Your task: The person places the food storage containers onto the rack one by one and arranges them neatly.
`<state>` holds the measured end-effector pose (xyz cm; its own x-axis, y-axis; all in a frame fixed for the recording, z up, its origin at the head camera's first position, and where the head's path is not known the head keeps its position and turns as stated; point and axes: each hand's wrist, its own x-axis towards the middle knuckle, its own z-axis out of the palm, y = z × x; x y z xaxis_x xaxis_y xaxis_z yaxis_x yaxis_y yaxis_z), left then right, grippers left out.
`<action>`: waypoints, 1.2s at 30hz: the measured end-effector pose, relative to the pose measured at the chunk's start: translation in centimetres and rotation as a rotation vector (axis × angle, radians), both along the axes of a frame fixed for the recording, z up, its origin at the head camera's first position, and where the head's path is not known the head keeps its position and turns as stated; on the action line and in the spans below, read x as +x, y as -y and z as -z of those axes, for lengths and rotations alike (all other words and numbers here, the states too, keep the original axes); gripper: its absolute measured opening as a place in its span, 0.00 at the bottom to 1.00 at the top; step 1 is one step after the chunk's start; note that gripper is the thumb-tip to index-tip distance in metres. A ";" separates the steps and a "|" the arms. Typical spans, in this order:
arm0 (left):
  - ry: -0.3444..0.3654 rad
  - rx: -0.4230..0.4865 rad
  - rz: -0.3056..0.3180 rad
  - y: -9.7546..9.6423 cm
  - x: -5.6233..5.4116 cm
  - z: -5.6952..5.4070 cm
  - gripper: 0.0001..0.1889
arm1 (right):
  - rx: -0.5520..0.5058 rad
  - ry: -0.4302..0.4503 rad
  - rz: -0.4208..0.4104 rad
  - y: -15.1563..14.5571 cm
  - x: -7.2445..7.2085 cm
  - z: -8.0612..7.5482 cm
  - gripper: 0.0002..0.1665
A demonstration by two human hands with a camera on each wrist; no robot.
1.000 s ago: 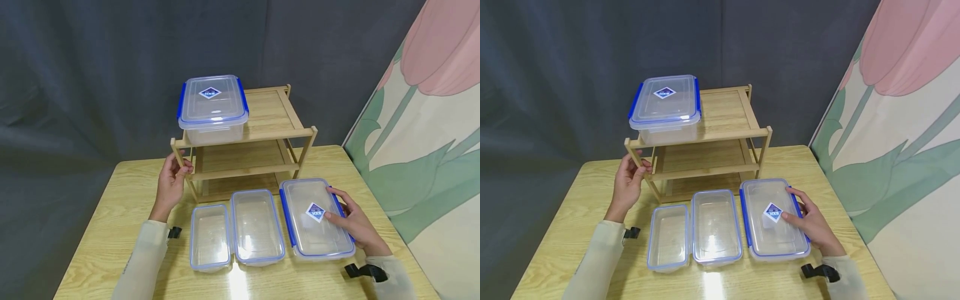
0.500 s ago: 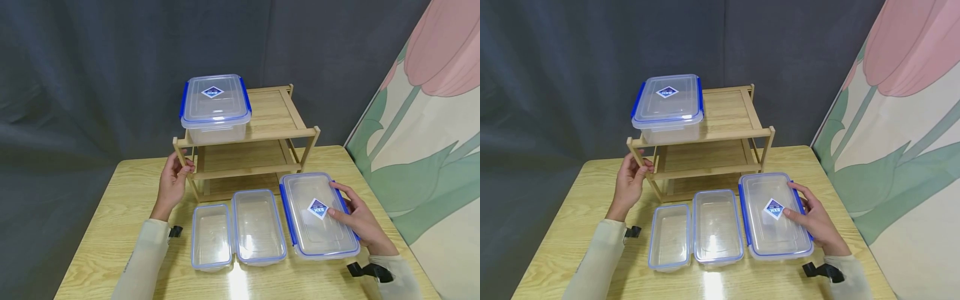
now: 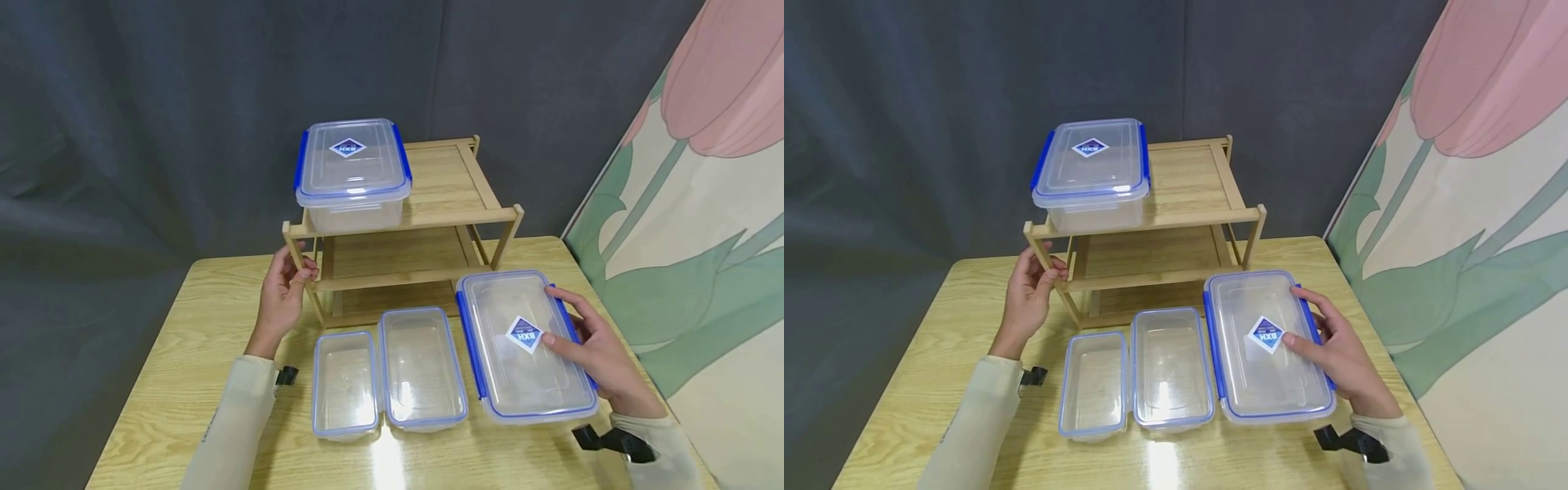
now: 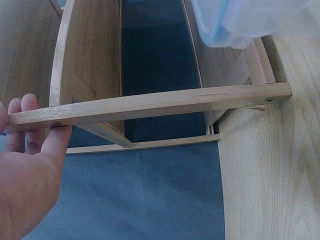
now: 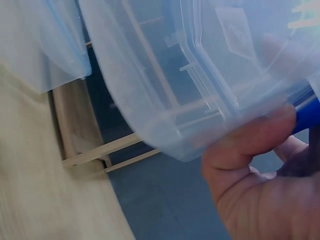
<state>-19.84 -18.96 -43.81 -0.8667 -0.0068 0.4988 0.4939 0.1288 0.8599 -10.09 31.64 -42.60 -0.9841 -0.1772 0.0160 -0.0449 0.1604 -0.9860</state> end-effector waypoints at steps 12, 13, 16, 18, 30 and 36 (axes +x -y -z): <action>0.005 0.006 0.003 0.0 0.1 0.0 0.23 | -0.148 -0.096 -0.073 -0.5 0.1 -3.3 0.46; 0.005 0.005 0.003 0.0 0.1 0.0 0.23 | -0.155 -0.102 -0.078 -0.5 0.0 -3.6 0.46; 0.006 0.003 0.005 0.0 0.1 -0.1 0.23 | -0.164 -0.114 -0.082 -0.5 0.0 -4.5 0.46; 0.006 0.000 0.005 0.0 0.1 -0.1 0.23 | -0.166 -0.112 -0.077 -0.4 0.0 -5.1 0.45; 0.007 -0.009 0.003 0.0 0.1 -0.1 0.23 | -0.229 -0.087 -0.108 0.2 0.1 -8.5 0.42; 0.005 0.004 0.010 0.0 0.1 -0.1 0.23 | -0.243 -0.101 -0.130 0.7 -0.2 -9.8 0.42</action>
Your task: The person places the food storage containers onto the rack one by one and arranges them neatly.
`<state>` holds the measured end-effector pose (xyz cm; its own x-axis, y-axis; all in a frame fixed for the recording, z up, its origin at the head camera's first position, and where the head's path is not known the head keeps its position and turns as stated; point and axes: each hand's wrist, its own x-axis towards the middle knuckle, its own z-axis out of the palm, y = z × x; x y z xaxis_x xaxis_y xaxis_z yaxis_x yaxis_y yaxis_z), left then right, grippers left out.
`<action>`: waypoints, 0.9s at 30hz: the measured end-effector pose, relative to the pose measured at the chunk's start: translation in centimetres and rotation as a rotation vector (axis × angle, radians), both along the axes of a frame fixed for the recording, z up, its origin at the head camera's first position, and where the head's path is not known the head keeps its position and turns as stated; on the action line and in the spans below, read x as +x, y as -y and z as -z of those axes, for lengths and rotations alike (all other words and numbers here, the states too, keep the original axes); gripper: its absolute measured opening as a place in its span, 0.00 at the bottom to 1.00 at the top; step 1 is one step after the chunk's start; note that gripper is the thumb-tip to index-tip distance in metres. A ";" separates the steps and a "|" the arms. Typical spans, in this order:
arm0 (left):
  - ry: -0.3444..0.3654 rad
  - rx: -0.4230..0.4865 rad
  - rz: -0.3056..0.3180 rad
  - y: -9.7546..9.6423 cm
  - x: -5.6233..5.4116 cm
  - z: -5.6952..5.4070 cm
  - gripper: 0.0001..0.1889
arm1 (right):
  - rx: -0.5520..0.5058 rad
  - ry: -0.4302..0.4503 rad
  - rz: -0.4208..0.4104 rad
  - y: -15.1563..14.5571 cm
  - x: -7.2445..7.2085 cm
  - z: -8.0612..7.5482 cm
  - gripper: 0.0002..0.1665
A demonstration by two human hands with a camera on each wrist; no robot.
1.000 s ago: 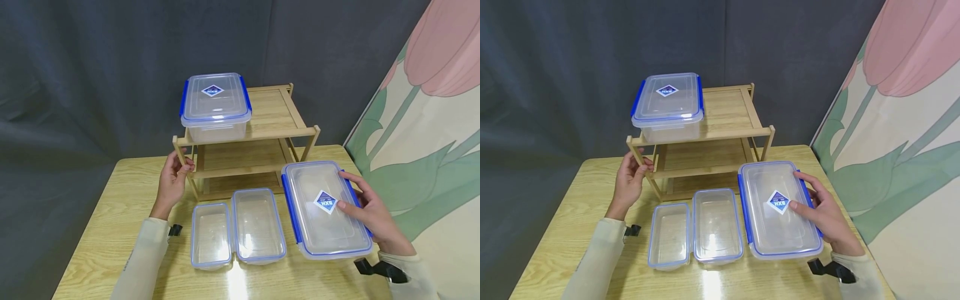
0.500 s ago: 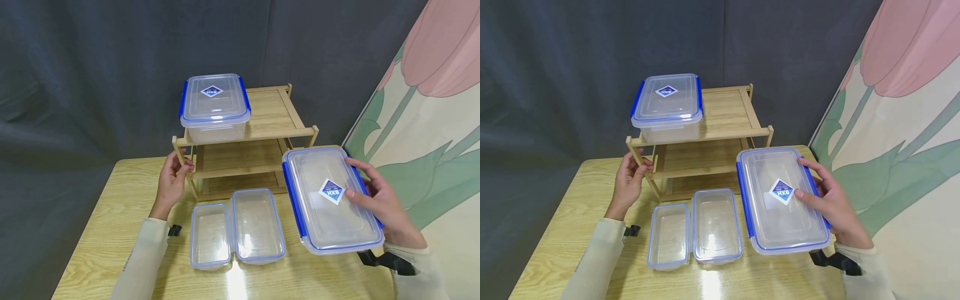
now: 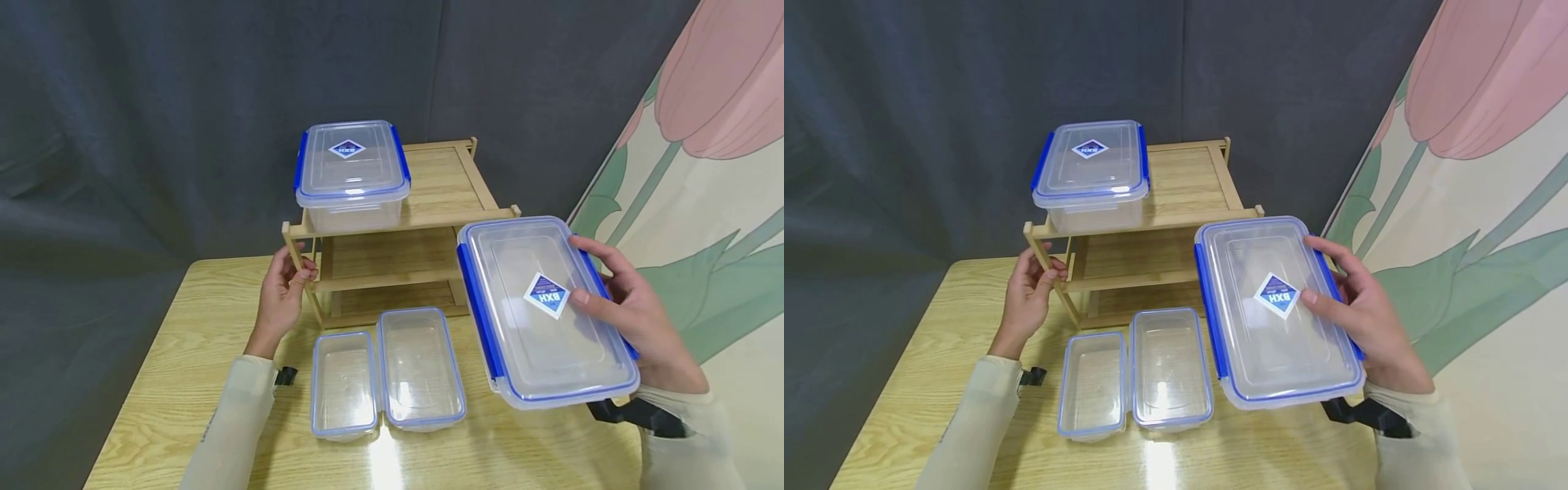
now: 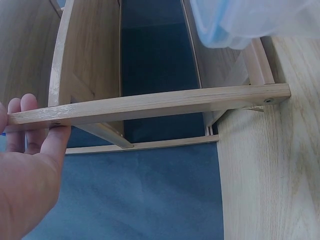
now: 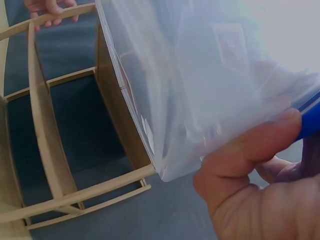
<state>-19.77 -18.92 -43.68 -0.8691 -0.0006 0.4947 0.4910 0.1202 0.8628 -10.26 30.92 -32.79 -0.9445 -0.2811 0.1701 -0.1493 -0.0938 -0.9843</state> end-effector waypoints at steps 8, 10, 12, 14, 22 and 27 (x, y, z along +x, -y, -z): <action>0.012 0.002 -0.002 0.0 0.0 0.0 0.23 | -0.064 -0.006 -0.036 0.6 -0.4 -1.7 0.42; 0.015 0.004 0.001 0.0 0.0 0.0 0.23 | -0.068 -0.014 -0.038 0.8 -0.6 -2.1 0.41; 0.019 0.007 0.004 0.0 0.0 0.0 0.23 | -0.068 -0.023 -0.041 1.0 -0.9 -2.6 0.41; 0.023 0.009 0.005 0.0 0.1 -0.1 0.23 | -0.076 -0.020 -0.044 1.2 -1.3 -3.1 0.40; 0.030 0.002 0.003 0.1 0.2 -0.1 0.23 | -0.075 0.006 -0.019 2.2 -2.9 -5.3 0.39; 0.028 0.004 0.010 0.1 0.2 0.0 0.23 | -0.073 0.014 -0.002 2.9 -4.0 -6.3 0.38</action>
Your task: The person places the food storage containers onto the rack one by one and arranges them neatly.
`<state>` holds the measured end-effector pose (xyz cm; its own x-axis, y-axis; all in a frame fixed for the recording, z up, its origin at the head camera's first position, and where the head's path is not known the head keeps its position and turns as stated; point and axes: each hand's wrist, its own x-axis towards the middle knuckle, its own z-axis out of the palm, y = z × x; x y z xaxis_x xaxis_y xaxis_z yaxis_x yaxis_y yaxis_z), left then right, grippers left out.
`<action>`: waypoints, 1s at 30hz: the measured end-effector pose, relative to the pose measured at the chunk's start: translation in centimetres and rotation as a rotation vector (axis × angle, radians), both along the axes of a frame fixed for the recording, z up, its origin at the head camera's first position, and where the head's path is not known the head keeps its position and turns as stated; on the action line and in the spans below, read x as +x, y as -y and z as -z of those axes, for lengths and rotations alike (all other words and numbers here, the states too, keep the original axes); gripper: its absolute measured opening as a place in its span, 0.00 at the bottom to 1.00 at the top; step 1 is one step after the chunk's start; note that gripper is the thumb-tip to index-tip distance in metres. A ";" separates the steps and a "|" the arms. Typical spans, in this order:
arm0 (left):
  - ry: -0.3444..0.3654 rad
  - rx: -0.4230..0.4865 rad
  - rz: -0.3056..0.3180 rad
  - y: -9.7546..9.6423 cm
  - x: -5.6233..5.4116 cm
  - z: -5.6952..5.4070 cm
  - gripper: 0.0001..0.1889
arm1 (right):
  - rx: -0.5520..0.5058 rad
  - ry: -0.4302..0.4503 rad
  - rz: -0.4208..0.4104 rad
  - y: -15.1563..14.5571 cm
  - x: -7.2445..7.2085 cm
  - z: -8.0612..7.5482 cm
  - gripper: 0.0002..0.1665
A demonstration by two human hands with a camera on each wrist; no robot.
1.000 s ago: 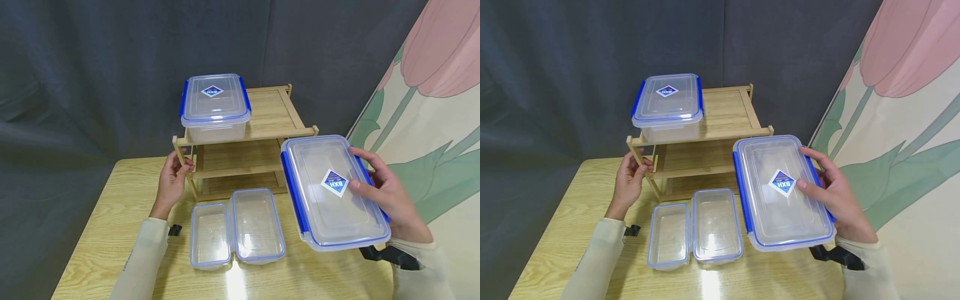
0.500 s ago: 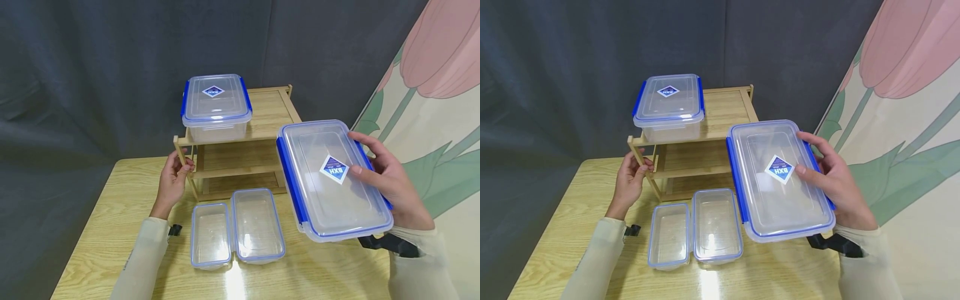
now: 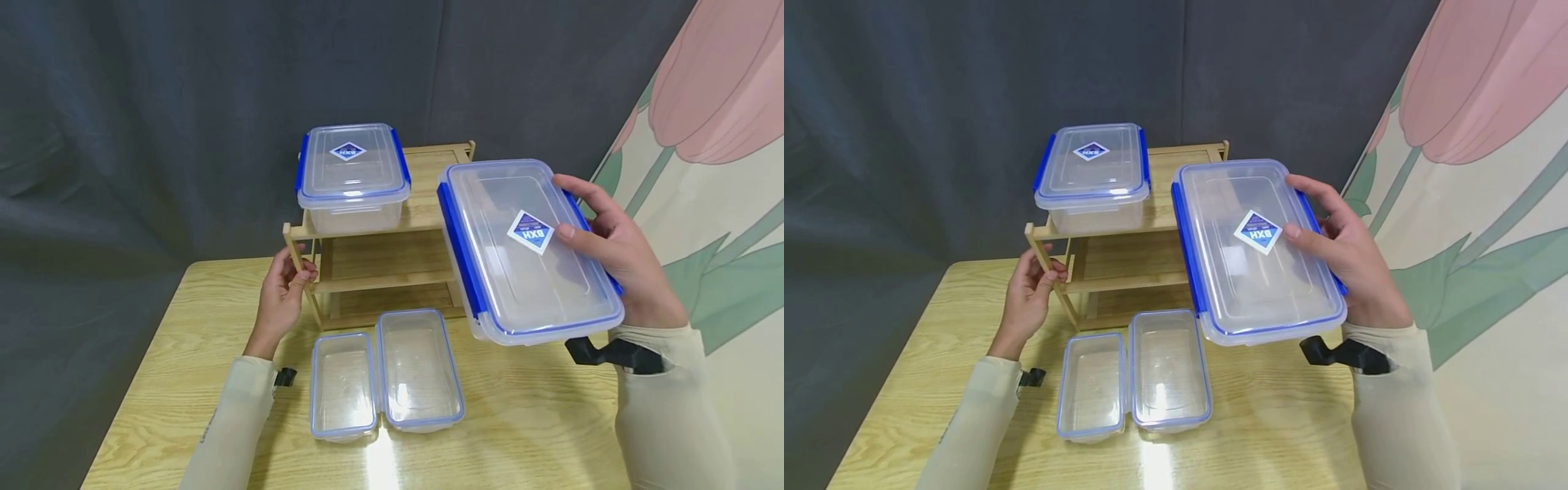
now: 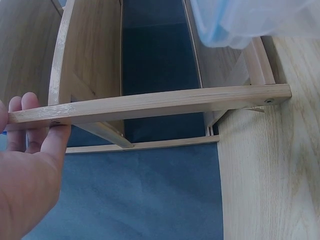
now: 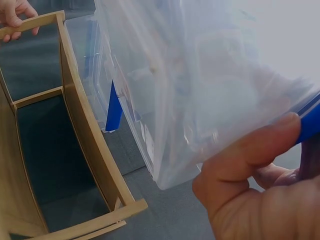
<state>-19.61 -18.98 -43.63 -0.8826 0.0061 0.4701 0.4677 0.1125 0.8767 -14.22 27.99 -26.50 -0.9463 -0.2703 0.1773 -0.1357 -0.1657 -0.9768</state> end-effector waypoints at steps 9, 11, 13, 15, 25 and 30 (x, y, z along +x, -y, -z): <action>0.000 -0.004 -0.005 0.0 -0.1 0.1 0.23 | 0.014 0.049 0.063 1.0 -1.9 -1.0 0.36; 0.001 0.001 -0.006 0.0 -0.1 0.1 0.23 | 0.016 0.059 0.069 1.2 -2.5 -1.2 0.36; 0.003 0.003 -0.006 0.0 -0.1 0.2 0.22 | 0.016 0.068 0.075 1.3 -3.1 -1.4 0.36; 0.002 0.006 -0.004 0.0 -0.1 0.2 0.22 | 0.024 0.075 0.085 1.5 -3.7 -1.6 0.36; 0.012 -0.007 -0.011 0.0 -0.1 0.1 0.23 | 0.048 0.095 0.125 2.5 -6.8 -2.7 0.34; 0.011 -0.006 -0.012 0.0 -0.1 0.1 0.23 | 0.004 0.126 0.115 3.0 -8.3 -3.2 0.34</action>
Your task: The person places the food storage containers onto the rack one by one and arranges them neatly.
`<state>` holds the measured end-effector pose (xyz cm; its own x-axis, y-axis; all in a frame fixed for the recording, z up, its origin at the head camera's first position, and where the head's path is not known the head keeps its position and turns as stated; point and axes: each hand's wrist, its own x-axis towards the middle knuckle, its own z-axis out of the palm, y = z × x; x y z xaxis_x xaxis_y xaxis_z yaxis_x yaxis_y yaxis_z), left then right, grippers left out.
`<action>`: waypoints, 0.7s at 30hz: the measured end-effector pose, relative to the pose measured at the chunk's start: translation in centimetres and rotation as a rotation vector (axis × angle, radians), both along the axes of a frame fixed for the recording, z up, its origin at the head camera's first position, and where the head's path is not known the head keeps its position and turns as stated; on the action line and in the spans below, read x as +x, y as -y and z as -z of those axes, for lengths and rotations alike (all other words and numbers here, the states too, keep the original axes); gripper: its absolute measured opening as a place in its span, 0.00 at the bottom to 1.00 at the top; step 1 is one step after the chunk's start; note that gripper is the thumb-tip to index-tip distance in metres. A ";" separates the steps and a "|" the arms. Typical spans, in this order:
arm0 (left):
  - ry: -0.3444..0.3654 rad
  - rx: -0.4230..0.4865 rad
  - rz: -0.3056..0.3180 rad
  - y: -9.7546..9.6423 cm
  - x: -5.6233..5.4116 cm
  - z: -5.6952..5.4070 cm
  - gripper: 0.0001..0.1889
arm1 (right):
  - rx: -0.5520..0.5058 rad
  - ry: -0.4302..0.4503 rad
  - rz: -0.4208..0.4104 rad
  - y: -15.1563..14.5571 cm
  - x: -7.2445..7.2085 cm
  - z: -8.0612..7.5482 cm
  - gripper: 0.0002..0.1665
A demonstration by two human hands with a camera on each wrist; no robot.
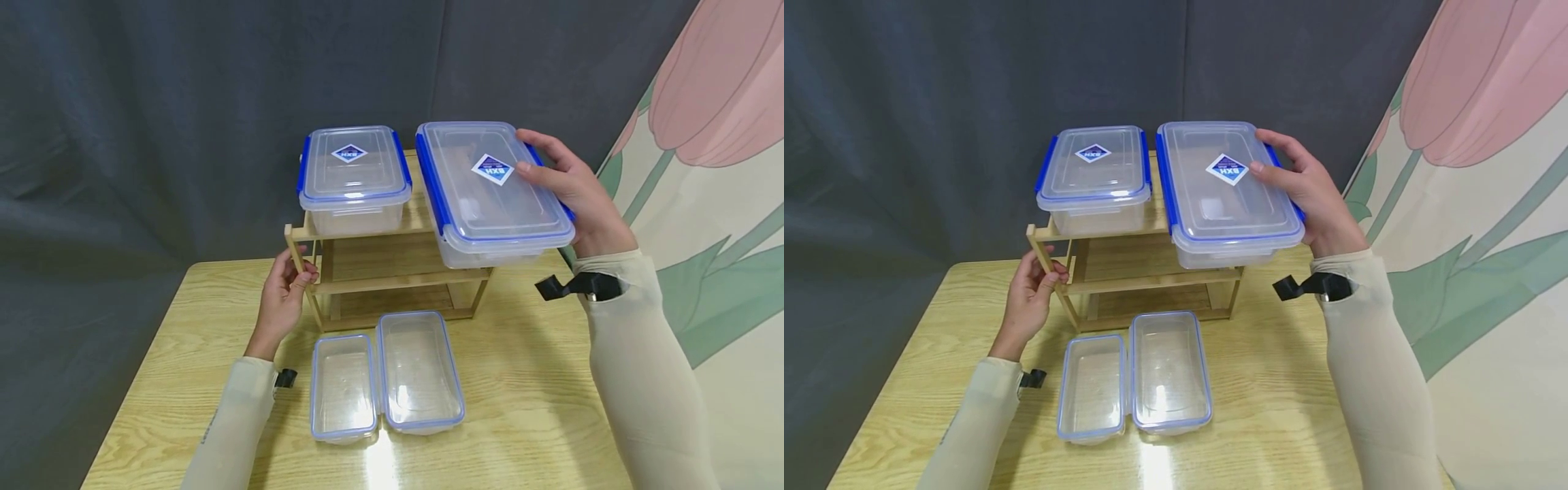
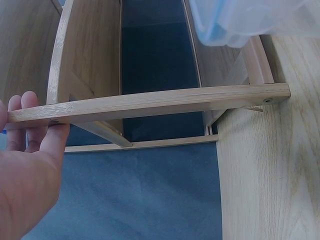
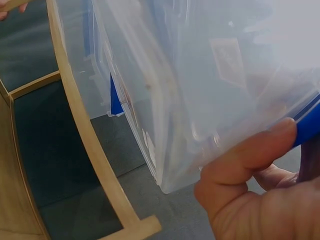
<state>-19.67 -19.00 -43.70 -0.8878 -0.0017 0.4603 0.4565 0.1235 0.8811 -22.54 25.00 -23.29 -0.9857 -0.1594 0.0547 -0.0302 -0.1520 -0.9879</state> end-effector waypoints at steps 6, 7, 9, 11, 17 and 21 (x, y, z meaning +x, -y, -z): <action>-0.004 0.002 0.000 -0.1 -0.1 0.0 0.23 | -0.032 0.051 0.008 0.5 -1.9 -0.4 0.34; -0.003 0.000 0.001 -0.1 0.0 0.1 0.23 | -0.038 0.064 0.008 0.6 -2.2 -0.5 0.35; 0.002 -0.003 0.003 -0.1 0.0 0.1 0.23 | -0.055 0.080 0.003 0.8 -2.9 -0.6 0.35; 0.007 -0.006 0.004 0.0 -0.1 0.2 0.23 | -0.061 0.091 -0.001 1.0 -3.5 -0.6 0.36; 0.016 0.005 0.002 0.0 0.0 0.2 0.23 | -0.052 0.117 0.008 1.6 -5.6 -0.8 0.38; 0.017 0.007 0.001 -0.1 0.0 0.2 0.23 | -0.076 0.147 0.010 2.0 -6.8 -0.7 0.38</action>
